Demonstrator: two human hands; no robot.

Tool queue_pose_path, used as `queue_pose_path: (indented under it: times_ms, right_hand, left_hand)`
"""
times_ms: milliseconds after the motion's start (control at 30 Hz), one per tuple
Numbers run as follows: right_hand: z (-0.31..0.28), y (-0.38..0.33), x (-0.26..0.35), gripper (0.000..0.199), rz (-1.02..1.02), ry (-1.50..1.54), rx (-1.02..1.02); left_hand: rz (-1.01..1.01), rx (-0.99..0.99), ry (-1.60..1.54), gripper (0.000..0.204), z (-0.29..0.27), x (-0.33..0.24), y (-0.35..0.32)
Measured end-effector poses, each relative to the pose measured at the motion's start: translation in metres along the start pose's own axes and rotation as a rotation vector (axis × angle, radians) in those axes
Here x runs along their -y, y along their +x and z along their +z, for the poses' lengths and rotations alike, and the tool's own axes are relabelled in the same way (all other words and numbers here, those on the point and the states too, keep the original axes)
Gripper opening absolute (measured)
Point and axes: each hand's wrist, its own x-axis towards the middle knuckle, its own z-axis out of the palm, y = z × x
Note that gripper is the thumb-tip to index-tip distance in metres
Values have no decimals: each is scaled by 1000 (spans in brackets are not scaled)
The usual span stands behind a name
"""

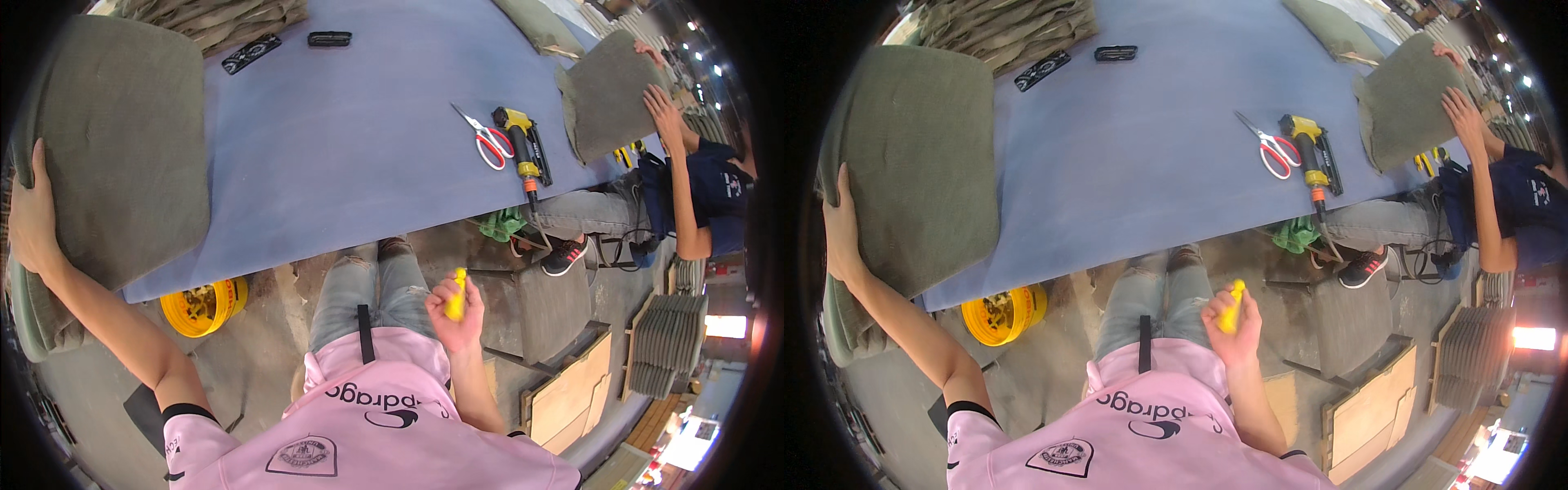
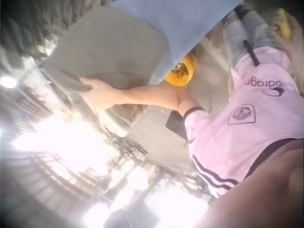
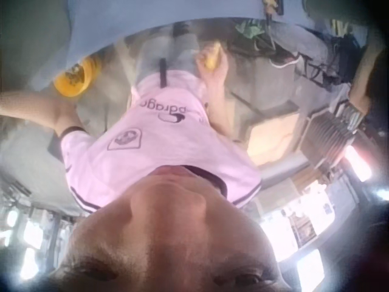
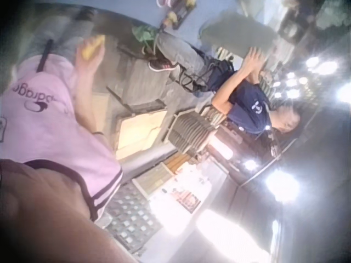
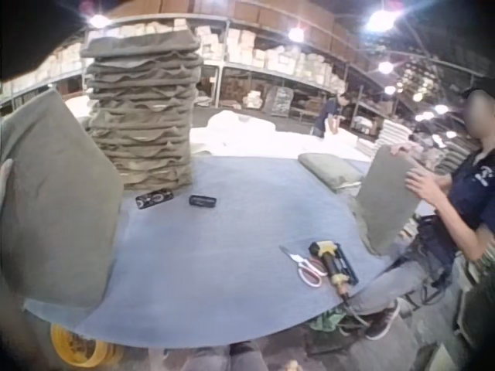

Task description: The person assembles a cushion by cutting a fabric cover with a knife, trimming excess with scissors, and securing the edges with a staple gun. The person folds the fabric over the cushion and staples it in place.

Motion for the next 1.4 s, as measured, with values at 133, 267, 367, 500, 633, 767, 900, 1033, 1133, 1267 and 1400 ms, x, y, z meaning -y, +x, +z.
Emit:
queue_pose_path:
  times_ms: [133,267,367,500,633,767,900,1033,1133,1267,1400]
  right_hand:
    - [10,1,-12,25,-396,-363,-171]
    - [23,8,-37,30,-689,-735,-255]
    - [18,10,-33,32,-671,-943,-177]
    - [31,8,-25,36,-511,-981,-215]
    - [30,3,-19,39,-377,-862,-278]
    - [29,-5,-17,39,-371,-901,-284]
    - [26,-9,-19,39,-373,-883,-310]
    - [28,-13,-19,38,-368,-856,-326]
    - [25,-13,-17,38,-382,-884,-337]
    - [10,0,-11,37,-414,-909,-352]
    - [9,7,-6,34,-406,-775,-289]
  left_hand:
    - [-11,22,152,101,-22,-31,-11]
    - [-33,102,151,104,-55,-75,-27]
    - [47,-18,101,96,-27,-54,-12]
    - [106,-33,142,100,-32,-70,-17]
    - [127,22,187,99,-28,-90,-15]
    - [205,19,200,96,-19,-99,-12]
    - [325,-25,32,93,-51,-129,-36]
    - [462,-86,-106,85,-45,-121,-36]
    - [710,-32,-448,74,-33,-99,-25]
    - [962,-1,-554,75,0,-68,-33]
    - [1233,-248,-731,95,-1,-43,-40]
